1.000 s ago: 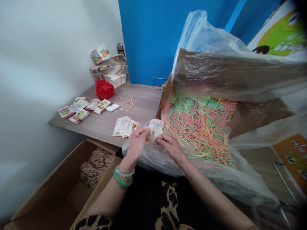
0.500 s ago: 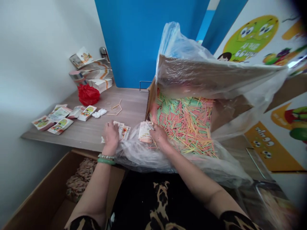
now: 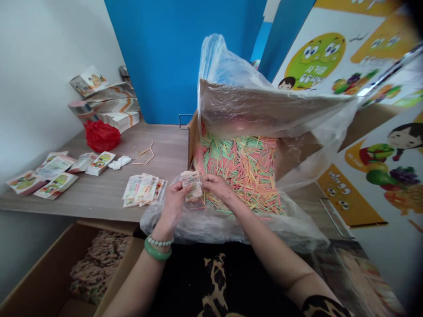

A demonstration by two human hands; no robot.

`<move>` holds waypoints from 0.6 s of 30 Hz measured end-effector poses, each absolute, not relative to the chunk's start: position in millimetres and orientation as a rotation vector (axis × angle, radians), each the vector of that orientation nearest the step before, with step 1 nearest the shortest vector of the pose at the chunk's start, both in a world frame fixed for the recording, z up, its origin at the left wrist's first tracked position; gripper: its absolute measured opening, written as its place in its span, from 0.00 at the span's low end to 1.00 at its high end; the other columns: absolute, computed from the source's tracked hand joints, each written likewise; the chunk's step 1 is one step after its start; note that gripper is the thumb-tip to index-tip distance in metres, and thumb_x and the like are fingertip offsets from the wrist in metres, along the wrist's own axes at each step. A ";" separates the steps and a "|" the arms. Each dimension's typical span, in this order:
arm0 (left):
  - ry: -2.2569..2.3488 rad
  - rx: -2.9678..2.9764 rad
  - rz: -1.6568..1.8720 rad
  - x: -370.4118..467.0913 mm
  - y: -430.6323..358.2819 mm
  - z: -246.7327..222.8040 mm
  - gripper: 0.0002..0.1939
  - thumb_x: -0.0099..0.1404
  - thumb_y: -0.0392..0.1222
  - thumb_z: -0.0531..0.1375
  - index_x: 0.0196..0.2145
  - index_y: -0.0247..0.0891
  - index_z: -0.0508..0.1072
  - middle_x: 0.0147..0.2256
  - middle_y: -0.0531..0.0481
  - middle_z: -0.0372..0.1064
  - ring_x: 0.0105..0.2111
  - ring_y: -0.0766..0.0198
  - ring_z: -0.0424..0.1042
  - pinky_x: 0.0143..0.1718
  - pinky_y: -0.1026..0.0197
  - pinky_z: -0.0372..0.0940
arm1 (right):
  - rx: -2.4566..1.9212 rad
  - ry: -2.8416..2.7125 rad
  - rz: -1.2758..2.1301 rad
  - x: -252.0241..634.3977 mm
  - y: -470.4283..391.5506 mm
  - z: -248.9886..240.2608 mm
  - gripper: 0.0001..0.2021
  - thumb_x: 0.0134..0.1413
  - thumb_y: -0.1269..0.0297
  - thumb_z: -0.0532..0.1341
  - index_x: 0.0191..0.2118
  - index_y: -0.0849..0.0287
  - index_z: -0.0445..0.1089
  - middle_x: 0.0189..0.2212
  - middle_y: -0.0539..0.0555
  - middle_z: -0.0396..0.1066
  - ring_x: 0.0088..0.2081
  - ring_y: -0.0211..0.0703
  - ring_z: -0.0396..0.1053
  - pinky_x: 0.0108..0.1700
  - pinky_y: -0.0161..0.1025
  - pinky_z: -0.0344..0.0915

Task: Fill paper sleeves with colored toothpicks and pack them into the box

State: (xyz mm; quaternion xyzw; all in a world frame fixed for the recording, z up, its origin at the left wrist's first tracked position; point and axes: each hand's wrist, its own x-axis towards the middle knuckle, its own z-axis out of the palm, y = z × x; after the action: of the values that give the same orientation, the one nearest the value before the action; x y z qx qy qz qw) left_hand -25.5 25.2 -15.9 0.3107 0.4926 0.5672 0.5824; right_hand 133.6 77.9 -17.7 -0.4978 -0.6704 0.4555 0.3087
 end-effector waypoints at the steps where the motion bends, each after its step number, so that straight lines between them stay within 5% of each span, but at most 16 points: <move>1: 1.156 0.684 1.346 -23.5 24.7 -16.3 0.19 0.46 0.46 0.71 0.36 0.36 0.78 0.32 0.48 0.78 0.27 0.60 0.73 0.28 0.58 0.70 | -1.450 -1.856 1.023 137.0 88.4 -14.1 0.10 0.57 0.61 0.56 0.33 0.58 0.73 0.29 0.51 0.73 0.34 0.43 0.69 0.39 0.38 0.64; 4: 1.180 0.659 1.318 -15.9 20.5 -16.6 0.22 0.48 0.47 0.70 0.41 0.37 0.77 0.34 0.48 0.78 0.26 0.61 0.73 0.24 0.60 0.69 | -1.828 -2.041 0.390 138.9 125.3 -1.6 0.14 0.61 0.69 0.53 0.44 0.62 0.75 0.43 0.64 0.75 0.48 0.55 0.69 0.50 0.48 0.62; 7: 1.161 0.634 1.236 -7.6 15.2 -17.3 0.24 0.48 0.48 0.70 0.43 0.38 0.76 0.34 0.49 0.77 0.26 0.61 0.73 0.23 0.60 0.70 | -2.013 -2.069 0.206 128.7 158.0 5.7 0.18 0.60 0.76 0.52 0.50 0.69 0.74 0.52 0.73 0.71 0.58 0.61 0.64 0.58 0.52 0.58; 18: 1.160 0.711 1.336 -21.6 10.2 -20.5 0.19 0.49 0.45 0.70 0.40 0.37 0.79 0.38 0.47 0.80 0.36 0.59 0.76 0.40 0.58 0.69 | -1.973 -2.016 0.545 124.4 184.8 6.6 0.14 0.60 0.61 0.60 0.43 0.65 0.78 0.37 0.69 0.78 0.45 0.59 0.75 0.47 0.47 0.67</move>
State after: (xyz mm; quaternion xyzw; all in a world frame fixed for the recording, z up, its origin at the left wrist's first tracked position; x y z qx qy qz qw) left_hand -21.6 10.2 -20.5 0.3041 0.4961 0.5712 0.5789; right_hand 124.4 184.8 6.6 -0.6805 -0.6954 0.1881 0.1338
